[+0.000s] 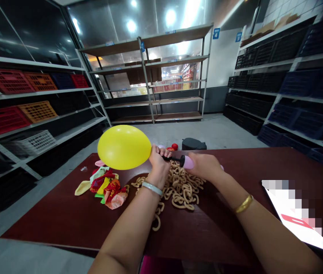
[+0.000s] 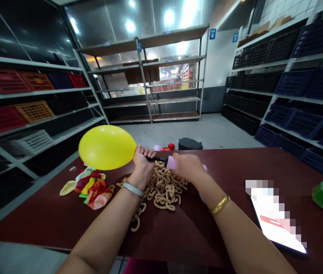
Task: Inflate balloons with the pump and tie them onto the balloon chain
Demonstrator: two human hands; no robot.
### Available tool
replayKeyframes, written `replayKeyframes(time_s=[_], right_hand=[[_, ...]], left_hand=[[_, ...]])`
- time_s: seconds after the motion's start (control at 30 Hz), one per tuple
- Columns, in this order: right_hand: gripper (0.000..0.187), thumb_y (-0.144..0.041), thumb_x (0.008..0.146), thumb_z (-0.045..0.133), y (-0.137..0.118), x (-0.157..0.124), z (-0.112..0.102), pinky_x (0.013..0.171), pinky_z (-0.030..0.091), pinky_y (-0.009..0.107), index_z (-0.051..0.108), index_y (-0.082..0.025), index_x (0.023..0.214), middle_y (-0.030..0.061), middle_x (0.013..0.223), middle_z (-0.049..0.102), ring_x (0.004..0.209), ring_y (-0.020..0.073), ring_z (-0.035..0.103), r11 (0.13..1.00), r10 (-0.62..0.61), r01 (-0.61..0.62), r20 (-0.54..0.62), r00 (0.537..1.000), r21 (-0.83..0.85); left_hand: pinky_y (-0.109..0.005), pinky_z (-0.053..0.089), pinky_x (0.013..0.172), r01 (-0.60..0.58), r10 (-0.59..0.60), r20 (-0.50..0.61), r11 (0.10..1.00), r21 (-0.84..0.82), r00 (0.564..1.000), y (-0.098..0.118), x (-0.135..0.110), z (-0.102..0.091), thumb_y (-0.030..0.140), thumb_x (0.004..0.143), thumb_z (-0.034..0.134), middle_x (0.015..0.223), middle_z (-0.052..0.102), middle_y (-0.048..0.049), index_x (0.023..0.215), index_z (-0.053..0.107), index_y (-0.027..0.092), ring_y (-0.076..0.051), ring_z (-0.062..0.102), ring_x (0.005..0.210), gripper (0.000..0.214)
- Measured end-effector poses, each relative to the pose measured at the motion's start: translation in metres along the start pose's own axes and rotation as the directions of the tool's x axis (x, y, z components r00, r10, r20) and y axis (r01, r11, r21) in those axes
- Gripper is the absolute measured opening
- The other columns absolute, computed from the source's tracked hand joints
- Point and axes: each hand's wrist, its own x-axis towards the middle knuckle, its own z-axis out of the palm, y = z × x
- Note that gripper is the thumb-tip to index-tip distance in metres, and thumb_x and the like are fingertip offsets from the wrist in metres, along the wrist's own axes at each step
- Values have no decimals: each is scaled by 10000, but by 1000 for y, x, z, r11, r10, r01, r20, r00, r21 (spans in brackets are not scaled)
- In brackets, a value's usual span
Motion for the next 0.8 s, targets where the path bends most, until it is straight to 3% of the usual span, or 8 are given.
replayKeyframes(time_s=[0.2, 0.3, 0.5, 0.6, 0.8], right_hand=[[399, -580, 783, 491, 29, 1, -10, 596, 339, 290, 566, -256, 1003, 39, 937, 693, 809, 234, 645, 999, -20, 18, -47, 999, -32], [417, -601, 790, 478, 34, -2, -17, 577, 311, 293, 559, -238, 979, 43, 921, 684, 794, 236, 638, 997, -20, 9, -136, 990, -81], [344, -494, 813, 501, 23, -10, -30, 589, 276, 308, 548, -197, 979, 76, 873, 660, 759, 242, 613, 978, -36, -18, -255, 966, -206], [308, -469, 806, 522, 14, -10, -30, 600, 278, 308, 545, -197, 948, 80, 859, 652, 764, 244, 602, 978, -35, -14, -230, 973, -208], [299, -393, 803, 538, -2, -8, -16, 638, 333, 301, 530, -194, 1025, 97, 923, 660, 812, 236, 610, 992, -2, -16, -145, 989, -124]], left_hand=[[-233, 200, 406, -138, 137, -44, 990, -28, 990, 58, 17, 3, 318, 907, 434, 392, 249, 80, 591, 224, 198, -80, 258, 309, 398], [-229, 207, 406, -174, 174, -4, 983, -58, 985, 68, 15, 7, 342, 903, 453, 398, 252, 83, 593, 225, 198, -75, 265, 308, 411], [-211, 229, 419, -136, 137, -5, 979, -150, 991, 38, 3, 12, 304, 906, 463, 420, 269, 84, 597, 243, 193, -58, 294, 327, 395], [-214, 254, 432, -50, 46, -31, 985, -163, 998, 13, -2, 11, 275, 907, 462, 433, 281, 80, 595, 249, 192, -59, 316, 347, 387], [-229, 282, 448, 35, -31, 37, 994, -107, 999, -24, -18, 9, 279, 893, 501, 443, 300, 66, 585, 276, 189, -70, 325, 377, 392]])
